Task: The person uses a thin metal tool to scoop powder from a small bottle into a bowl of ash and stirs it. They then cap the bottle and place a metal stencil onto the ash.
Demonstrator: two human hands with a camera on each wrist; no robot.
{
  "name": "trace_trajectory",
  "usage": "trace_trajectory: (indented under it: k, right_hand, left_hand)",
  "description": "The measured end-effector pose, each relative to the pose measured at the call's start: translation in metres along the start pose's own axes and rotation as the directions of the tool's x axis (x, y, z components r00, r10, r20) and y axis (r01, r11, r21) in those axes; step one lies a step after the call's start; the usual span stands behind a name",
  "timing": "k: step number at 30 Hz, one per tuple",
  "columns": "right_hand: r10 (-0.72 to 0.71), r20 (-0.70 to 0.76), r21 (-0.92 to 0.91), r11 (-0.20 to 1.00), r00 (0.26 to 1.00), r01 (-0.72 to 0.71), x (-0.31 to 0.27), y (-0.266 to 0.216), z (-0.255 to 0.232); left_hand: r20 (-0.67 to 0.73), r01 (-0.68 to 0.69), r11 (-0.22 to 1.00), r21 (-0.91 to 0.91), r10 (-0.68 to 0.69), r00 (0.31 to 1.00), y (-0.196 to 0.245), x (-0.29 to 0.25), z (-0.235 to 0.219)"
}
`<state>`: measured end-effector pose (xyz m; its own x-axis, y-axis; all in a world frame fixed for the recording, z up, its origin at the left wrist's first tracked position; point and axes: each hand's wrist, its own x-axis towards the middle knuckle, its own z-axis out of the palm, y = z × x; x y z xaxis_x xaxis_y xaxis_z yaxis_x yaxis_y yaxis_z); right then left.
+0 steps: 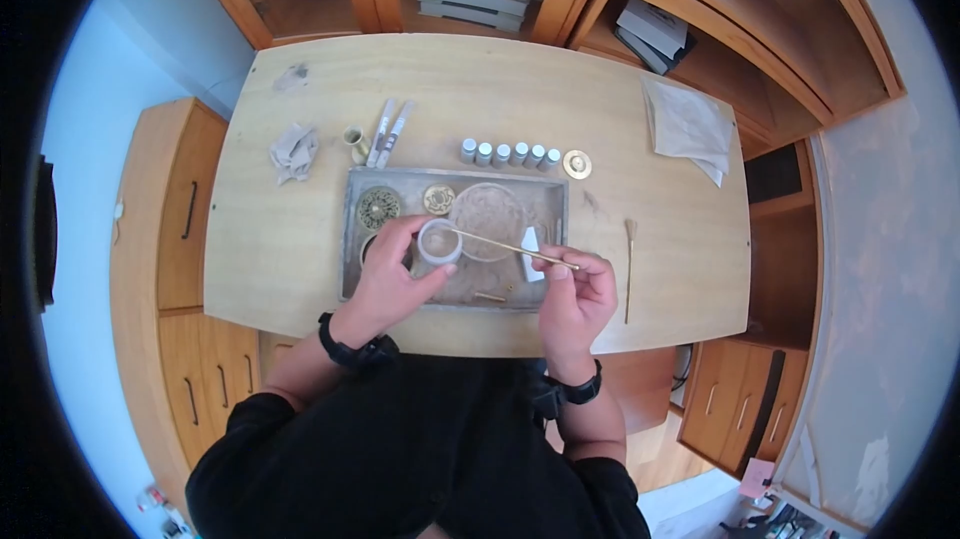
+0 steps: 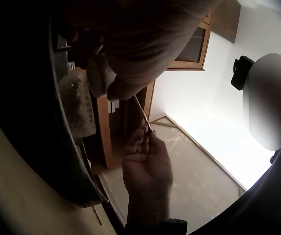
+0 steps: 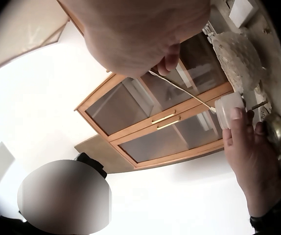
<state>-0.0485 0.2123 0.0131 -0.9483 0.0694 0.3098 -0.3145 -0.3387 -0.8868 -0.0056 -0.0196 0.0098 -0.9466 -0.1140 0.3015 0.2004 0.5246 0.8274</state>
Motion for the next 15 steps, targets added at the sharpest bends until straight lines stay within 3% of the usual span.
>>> trace_trajectory:
  k: [4, 7, 10, 13, 15]
  right_hand:
    - [-0.024, -0.063, 0.059, 0.998, 0.998, 0.027, 0.003, 0.001, -0.015]
    - [0.022, -0.136, 0.052, 0.999, 0.991, -0.015, 0.005, 0.005, -0.025]
    - [0.052, -0.146, 0.026, 0.998, 0.988, -0.049, 0.006, 0.008, -0.032]
    - [0.065, -0.13, -0.008, 0.998, 0.989, -0.067, 0.004, 0.014, -0.035]
    - [0.075, -0.133, -0.044, 0.996, 0.988, -0.082, 0.002, 0.014, -0.035]
  left_hand:
    - [-0.013, 0.0, 1.0, 0.029, 0.0, 1.0, -0.001, 0.001, -0.001]
    - [-0.066, 0.159, 0.986, -0.046, -0.162, 0.985, -0.003, 0.002, -0.004]
    - [-0.034, 0.02, 1.0, 0.001, -0.02, 0.999, -0.006, 0.005, -0.006]
    - [-0.073, 0.116, 0.991, -0.06, -0.12, 0.99, -0.002, 0.002, -0.003]
    - [-0.044, 0.073, 0.997, -0.022, -0.074, 0.996, -0.005, 0.002, -0.002]
